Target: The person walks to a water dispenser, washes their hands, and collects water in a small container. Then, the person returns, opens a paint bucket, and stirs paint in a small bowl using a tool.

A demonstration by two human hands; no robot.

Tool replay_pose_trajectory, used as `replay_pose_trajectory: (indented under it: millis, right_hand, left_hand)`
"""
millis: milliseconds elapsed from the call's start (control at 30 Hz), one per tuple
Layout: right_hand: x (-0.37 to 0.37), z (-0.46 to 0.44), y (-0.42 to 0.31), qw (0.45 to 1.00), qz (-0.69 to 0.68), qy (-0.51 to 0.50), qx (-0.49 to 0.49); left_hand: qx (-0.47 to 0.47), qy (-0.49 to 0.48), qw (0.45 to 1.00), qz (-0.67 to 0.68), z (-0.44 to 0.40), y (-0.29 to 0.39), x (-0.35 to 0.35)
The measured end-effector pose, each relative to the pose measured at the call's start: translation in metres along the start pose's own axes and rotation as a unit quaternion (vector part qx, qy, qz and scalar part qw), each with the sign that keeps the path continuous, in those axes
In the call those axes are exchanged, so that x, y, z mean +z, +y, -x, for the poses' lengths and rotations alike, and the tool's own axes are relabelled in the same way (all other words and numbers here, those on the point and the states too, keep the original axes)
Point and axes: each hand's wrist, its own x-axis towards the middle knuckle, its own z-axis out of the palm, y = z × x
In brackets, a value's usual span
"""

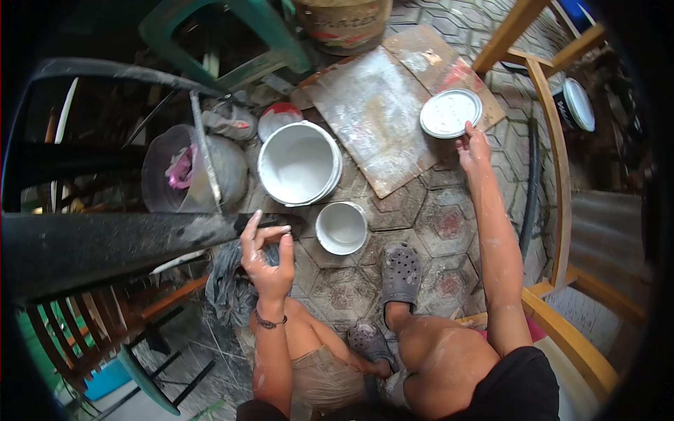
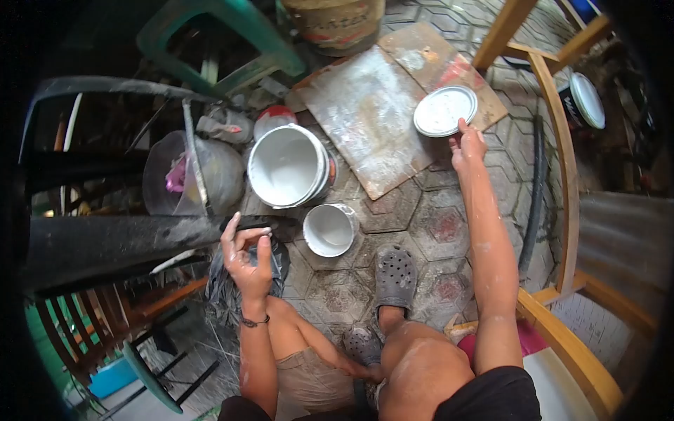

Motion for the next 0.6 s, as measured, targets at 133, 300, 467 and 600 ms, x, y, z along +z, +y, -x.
replay_pose_trajectory:
  millis: [133,300,467,600]
  right_hand:
    - [0.065,0.106,-0.011,0.961,0.114,-0.114,-0.227]
    - [0.135,0.202,0.001,0.752,0.262,-0.339,-0.5]
    - [0.154,0.247,0.055,0.561,0.396,-0.45,-0.571]
    - [0.15,0.255,0.078,0.455,0.503,-0.484,-0.553]
  left_hand:
    - [0.001,-0.013,1.0,-0.006,0.006,0.003,-0.008]
    - [0.003,-0.032,0.999,-0.015,0.004,0.002,-0.009]
    - [-0.008,-0.034,0.999,-0.018,0.005,0.002,-0.013]
    - [-0.023,-0.05,0.998,-0.008,0.003,0.003,-0.015]
